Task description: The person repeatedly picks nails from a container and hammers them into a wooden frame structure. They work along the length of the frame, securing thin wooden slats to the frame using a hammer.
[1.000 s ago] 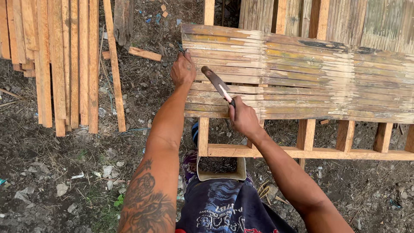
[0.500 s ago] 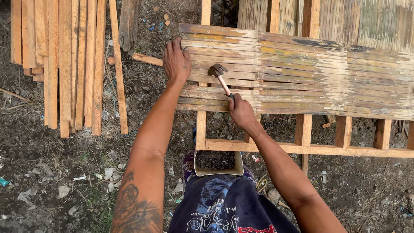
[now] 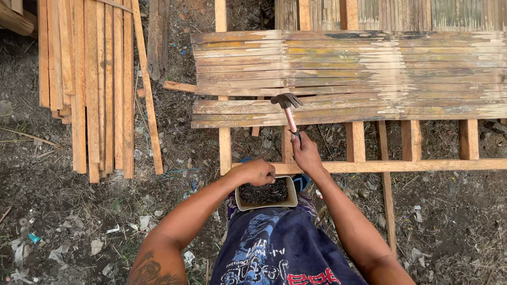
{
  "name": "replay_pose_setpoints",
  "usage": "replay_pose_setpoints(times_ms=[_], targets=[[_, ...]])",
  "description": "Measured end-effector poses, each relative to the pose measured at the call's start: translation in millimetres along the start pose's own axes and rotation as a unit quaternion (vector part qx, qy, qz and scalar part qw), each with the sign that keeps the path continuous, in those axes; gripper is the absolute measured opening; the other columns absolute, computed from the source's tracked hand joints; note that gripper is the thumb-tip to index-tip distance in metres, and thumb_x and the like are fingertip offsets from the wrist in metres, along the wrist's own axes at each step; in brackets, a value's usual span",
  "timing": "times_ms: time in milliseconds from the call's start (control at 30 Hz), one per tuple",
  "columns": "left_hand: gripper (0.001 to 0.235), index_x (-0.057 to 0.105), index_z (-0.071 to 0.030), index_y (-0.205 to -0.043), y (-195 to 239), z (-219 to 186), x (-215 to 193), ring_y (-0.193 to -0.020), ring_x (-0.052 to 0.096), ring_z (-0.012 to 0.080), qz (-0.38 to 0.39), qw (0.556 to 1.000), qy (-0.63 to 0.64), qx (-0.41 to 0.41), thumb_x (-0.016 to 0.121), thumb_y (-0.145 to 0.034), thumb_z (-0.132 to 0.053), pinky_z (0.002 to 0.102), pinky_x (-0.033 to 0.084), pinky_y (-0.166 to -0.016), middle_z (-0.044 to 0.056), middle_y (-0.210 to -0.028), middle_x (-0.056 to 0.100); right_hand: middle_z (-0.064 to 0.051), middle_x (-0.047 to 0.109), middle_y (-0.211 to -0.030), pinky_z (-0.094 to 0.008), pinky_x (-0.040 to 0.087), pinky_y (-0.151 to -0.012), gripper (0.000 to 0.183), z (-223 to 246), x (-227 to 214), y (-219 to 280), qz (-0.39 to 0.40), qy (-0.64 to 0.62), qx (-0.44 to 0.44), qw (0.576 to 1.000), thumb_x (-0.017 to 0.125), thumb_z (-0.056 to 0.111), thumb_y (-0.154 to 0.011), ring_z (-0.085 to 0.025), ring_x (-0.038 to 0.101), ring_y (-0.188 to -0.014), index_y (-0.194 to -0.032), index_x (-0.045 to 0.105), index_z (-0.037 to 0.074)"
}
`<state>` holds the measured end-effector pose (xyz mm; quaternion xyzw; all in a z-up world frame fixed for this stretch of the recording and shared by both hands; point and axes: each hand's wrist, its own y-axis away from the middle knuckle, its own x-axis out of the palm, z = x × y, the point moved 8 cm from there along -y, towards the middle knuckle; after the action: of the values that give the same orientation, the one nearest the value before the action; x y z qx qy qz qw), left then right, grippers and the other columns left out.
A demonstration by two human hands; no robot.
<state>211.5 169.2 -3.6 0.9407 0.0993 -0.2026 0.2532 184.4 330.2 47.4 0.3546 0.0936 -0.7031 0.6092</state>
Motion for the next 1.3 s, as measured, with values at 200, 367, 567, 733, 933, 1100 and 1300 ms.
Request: replay_pose_setpoints(times_ms=[200,367,567,733,933,1100,1300], targets=[[0.021,0.077,-0.009,-0.101,-61.3,0.2,126.2,-0.094,0.073,0.0347,0.066,0.972,-0.217,-0.063,0.066,-0.089,-0.023,0.048,0.058,-0.080,0.016,-0.102,0.076,-0.021,0.063,-0.068,-0.045,0.048,-0.057,0.029,-61.4,-59.5,29.4,-0.012,-0.036,-0.018,0.999,0.054,0.030,-0.105,-0.036,0.061,-0.058,-0.097,0.055,0.002],[0.025,0.078,-0.010,-0.099,-117.4,6.7,175.0,-0.093,0.076,0.0288,0.025,0.942,-0.331,-0.044,0.054,-0.097,-0.017,0.044,0.060,-0.075,0.012,-0.104,0.077,-0.023,0.062,-0.068,-0.048,0.048,-0.059,0.032,-120.0,-107.9,49.5,-0.011,-0.027,0.017,0.999,0.053,0.034,-0.105,-0.037,0.061,-0.060,-0.098,0.055,0.002],[0.028,0.077,-0.011,-0.100,-174.7,-7.0,209.8,-0.095,0.076,0.0282,0.070,0.935,-0.339,-0.075,0.050,-0.100,-0.020,0.043,0.059,-0.079,0.012,-0.104,0.078,-0.023,0.065,-0.072,-0.049,0.049,-0.063,0.033,-163.9,-163.7,62.3,-0.023,-0.014,0.015,1.000,0.054,0.036,-0.104,-0.039,0.063,-0.066,-0.104,0.059,0.003],[0.028,0.074,-0.006,-0.109,-202.1,-42.1,215.8,-0.086,0.076,0.0294,0.026,0.917,-0.397,-0.021,0.052,-0.094,-0.016,0.045,0.060,-0.070,0.014,-0.102,0.076,-0.024,0.064,-0.071,-0.050,0.048,-0.063,0.035,-194.2,-187.0,67.9,0.002,-0.018,0.071,0.997,0.052,0.037,-0.106,-0.041,0.064,-0.064,-0.103,0.058,0.002],[0.024,0.076,-0.009,-0.102,-206.7,-101.6,175.8,-0.096,0.075,0.0314,0.046,0.951,-0.302,-0.054,0.054,-0.095,-0.014,0.046,0.060,-0.078,0.013,-0.100,0.076,-0.022,0.065,-0.071,-0.046,0.050,-0.061,0.033,-202.9,-203.5,53.4,-0.013,-0.033,0.039,0.999,0.053,0.036,-0.104,-0.035,0.065,-0.063,-0.102,0.058,0.003],[0.017,0.072,-0.008,-0.098,-195.7,-172.8,103.1,-0.088,0.072,0.0378,-0.030,0.976,-0.215,-0.015,0.063,-0.088,-0.019,0.051,0.057,-0.075,0.019,-0.091,0.073,-0.021,0.063,-0.070,-0.045,0.049,-0.060,0.032,-205.4,-204.3,46.5,-0.033,-0.054,0.046,0.997,0.054,0.034,-0.106,-0.032,0.060,-0.061,-0.101,0.058,0.002],[0.016,0.055,0.003,-0.084,-199.4,-194.4,46.1,-0.075,0.067,0.0401,-0.028,0.988,-0.065,0.134,0.063,-0.083,-0.011,0.049,0.054,-0.071,0.022,-0.080,0.065,-0.014,0.059,-0.066,-0.041,0.048,-0.058,0.031,-199.7,-216.8,34.0,-0.053,-0.076,0.054,0.994,0.053,0.033,-0.106,-0.023,0.056,-0.059,-0.100,0.059,0.004]])
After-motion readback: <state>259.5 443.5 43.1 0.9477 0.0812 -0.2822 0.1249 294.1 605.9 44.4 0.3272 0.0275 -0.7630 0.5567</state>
